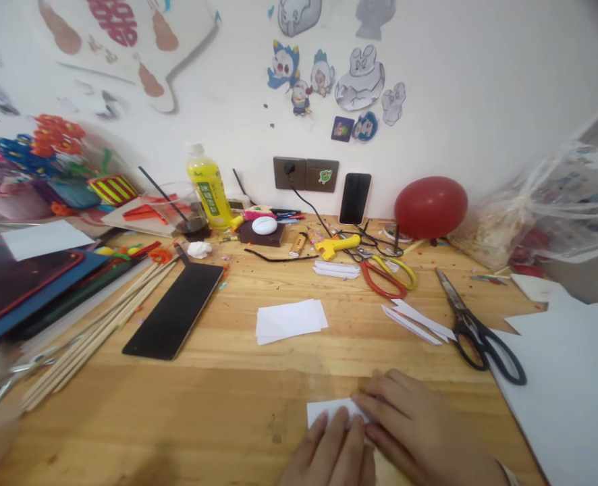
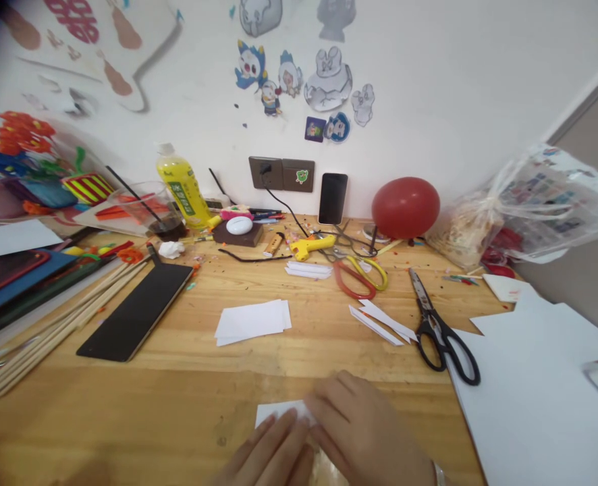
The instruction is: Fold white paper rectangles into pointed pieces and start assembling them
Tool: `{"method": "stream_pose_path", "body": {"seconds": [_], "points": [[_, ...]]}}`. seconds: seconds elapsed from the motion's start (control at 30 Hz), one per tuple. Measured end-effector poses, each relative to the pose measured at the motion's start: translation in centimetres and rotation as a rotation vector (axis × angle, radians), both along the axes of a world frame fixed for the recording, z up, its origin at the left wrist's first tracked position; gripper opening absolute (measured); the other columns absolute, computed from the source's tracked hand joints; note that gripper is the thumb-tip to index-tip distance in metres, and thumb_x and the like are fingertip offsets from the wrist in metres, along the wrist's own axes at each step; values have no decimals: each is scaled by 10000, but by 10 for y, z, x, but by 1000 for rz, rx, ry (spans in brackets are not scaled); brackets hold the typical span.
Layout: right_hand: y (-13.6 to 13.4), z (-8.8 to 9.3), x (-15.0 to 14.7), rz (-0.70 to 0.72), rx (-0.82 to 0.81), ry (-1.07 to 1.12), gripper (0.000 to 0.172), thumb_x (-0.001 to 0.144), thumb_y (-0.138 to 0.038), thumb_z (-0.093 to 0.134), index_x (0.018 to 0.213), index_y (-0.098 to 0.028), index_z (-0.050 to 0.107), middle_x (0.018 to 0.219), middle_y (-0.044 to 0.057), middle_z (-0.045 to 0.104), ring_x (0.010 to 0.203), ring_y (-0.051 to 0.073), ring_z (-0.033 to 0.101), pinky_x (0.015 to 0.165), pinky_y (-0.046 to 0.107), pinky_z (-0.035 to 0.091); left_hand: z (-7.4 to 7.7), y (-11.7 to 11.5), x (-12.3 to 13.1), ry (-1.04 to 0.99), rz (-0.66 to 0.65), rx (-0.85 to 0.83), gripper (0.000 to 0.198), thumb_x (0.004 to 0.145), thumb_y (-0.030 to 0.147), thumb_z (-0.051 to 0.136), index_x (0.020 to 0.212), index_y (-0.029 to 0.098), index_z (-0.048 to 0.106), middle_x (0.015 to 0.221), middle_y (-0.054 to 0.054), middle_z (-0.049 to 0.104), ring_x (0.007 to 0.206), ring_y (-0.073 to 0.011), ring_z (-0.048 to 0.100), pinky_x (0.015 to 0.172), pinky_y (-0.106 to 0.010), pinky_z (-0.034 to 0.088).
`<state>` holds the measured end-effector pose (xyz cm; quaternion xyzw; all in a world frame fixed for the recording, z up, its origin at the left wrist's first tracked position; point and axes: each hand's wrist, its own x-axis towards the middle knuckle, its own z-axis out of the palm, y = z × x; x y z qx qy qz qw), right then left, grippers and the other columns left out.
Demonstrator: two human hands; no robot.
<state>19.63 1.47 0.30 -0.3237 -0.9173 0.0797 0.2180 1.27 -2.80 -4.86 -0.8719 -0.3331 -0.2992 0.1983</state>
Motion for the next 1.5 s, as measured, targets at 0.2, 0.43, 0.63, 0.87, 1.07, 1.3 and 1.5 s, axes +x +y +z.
{"method": "stream_pose_path", "body": {"seconds": [0.2,0.43,0.63,0.87,1.07,1.3,1.5], "points": [[0,-2,1,-7,-73,8,179,887,-163,468,1017,-164,590,877,79,639,761,216,542,641,329,469,1,1,2,-69,33,-12,388,933,65,266,912,140,646,862,-6,718,864,-125,650,939,-243,425],[0,2,-2,-95,-301,52,199,797,-108,542,978,-191,556,922,70,573,848,226,517,725,367,470,8,4,4,-118,44,-20,421,943,68,245,884,147,654,853,3,715,851,-123,645,934,-250,407],[-2,1,-4,-144,-382,85,267,732,-40,525,953,-190,516,963,73,523,905,232,487,780,385,456,12,5,5,-89,35,3,378,930,61,288,858,159,646,853,9,714,844,-149,653,895,-283,415],[-3,1,-5,-150,-439,97,303,715,-17,516,955,-198,489,984,69,500,932,235,467,803,396,440,8,4,4,-117,43,-8,371,932,73,286,871,149,644,865,0,705,856,-137,642,972,-286,365],[-2,1,-5,-146,-439,93,295,728,-17,509,961,-195,486,985,70,494,932,234,457,801,398,434,9,4,3,-79,32,-17,369,925,66,289,879,150,645,887,-1,702,886,-146,632,1021,-320,313],[-2,1,-5,-150,-439,68,291,728,-20,528,961,-190,489,989,67,487,943,229,455,814,386,427,9,1,1,-6,38,-36,339,936,95,308,908,167,638,924,13,695,923,-150,619,951,-304,375],[-3,4,-4,-145,-443,55,262,748,-42,530,961,-189,488,987,70,490,937,232,454,803,388,426,6,0,-1,9,39,-47,319,929,97,325,936,162,638,965,2,692,955,-158,617,954,-309,391]]}}
